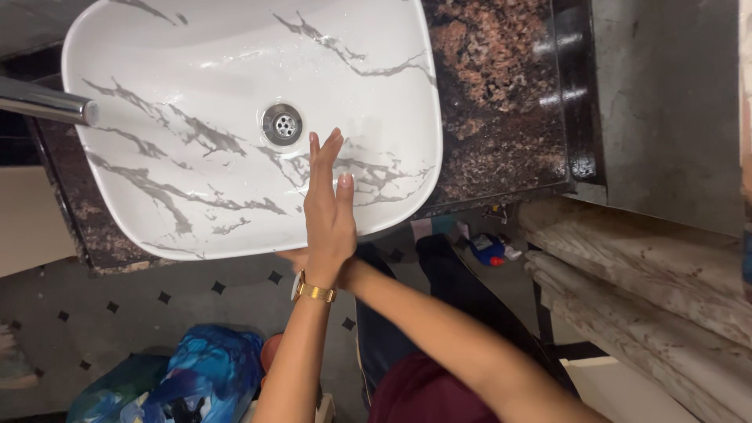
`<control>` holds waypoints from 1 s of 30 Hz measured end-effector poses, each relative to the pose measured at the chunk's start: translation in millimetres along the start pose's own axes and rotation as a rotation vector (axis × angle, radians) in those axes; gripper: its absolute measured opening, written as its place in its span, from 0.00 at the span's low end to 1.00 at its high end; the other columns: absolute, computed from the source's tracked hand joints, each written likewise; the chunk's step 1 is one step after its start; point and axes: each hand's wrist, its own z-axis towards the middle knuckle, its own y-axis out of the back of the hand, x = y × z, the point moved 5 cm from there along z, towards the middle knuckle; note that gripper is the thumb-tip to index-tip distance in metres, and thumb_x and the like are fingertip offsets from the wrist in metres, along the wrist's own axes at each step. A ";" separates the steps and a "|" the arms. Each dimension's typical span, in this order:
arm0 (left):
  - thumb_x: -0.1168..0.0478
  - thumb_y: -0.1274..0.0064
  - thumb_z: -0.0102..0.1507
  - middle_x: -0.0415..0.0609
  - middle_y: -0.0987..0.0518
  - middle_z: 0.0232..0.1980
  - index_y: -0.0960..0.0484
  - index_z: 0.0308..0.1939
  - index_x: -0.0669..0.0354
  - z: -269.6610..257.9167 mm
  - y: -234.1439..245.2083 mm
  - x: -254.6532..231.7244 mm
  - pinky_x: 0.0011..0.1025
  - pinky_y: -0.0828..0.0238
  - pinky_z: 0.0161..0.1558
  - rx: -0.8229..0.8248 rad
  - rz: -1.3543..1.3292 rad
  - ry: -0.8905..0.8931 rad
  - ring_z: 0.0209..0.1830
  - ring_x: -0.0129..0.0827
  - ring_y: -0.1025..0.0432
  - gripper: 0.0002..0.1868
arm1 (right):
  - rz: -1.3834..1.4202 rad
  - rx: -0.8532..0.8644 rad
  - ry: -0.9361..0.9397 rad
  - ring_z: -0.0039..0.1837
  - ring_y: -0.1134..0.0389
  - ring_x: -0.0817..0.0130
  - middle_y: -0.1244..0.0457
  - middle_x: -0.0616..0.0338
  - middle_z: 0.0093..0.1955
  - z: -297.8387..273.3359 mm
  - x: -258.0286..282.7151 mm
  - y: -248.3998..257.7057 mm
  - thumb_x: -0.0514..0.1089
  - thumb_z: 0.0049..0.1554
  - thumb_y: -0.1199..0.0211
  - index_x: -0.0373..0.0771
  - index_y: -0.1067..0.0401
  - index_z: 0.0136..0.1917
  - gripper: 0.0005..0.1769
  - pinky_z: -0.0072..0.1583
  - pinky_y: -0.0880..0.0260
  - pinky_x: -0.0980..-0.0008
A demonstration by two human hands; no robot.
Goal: The person wipes the dark granite countertop around a white marble-patterned sink using a patterned cloth. They repeatedly wipe the surface, rinse the cloth under the faucet, and continue cleaning the area around the sink basin.
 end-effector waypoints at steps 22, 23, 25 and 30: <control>0.45 0.70 0.75 0.54 0.37 0.80 0.29 0.70 0.65 0.4 -1.9 1.8 0.50 0.47 0.77 0.041 0.097 -0.013 0.86 0.54 0.60 0.31 | 0.121 -0.218 -0.468 0.72 0.33 0.54 0.43 0.54 0.81 -102.0 -176.6 279.2 0.24 0.55 0.47 0.51 0.32 0.74 0.38 0.70 0.34 0.61; 0.45 0.70 0.75 0.54 0.37 0.80 0.28 0.69 0.65 0.7 -1.3 0.2 0.50 0.47 0.77 0.033 0.112 -0.033 0.86 0.54 0.60 0.30 | 0.035 -0.302 -0.341 0.75 0.37 0.48 0.46 0.48 0.81 -86.9 -167.3 293.2 0.26 0.56 0.42 0.49 0.32 0.74 0.35 0.72 0.36 0.57; 0.46 0.69 0.75 0.54 0.36 0.80 0.27 0.68 0.65 1.3 0.6 -1.4 0.50 0.46 0.77 0.017 0.119 -0.050 0.86 0.54 0.59 0.30 | -0.129 -0.455 -0.085 0.80 0.44 0.38 0.50 0.36 0.81 -65.9 -147.7 312.9 0.32 0.58 0.33 0.46 0.31 0.74 0.32 0.77 0.40 0.50; 0.48 0.65 0.75 0.55 0.35 0.79 0.26 0.67 0.65 -0.1 1.2 -5.0 0.51 0.46 0.77 -0.026 0.111 -0.076 0.86 0.55 0.57 0.28 | -0.271 -0.428 -0.182 0.84 0.56 0.33 0.55 0.32 0.84 -47.4 -157.2 292.4 0.40 0.57 0.30 0.40 0.39 0.80 0.40 0.77 0.55 0.33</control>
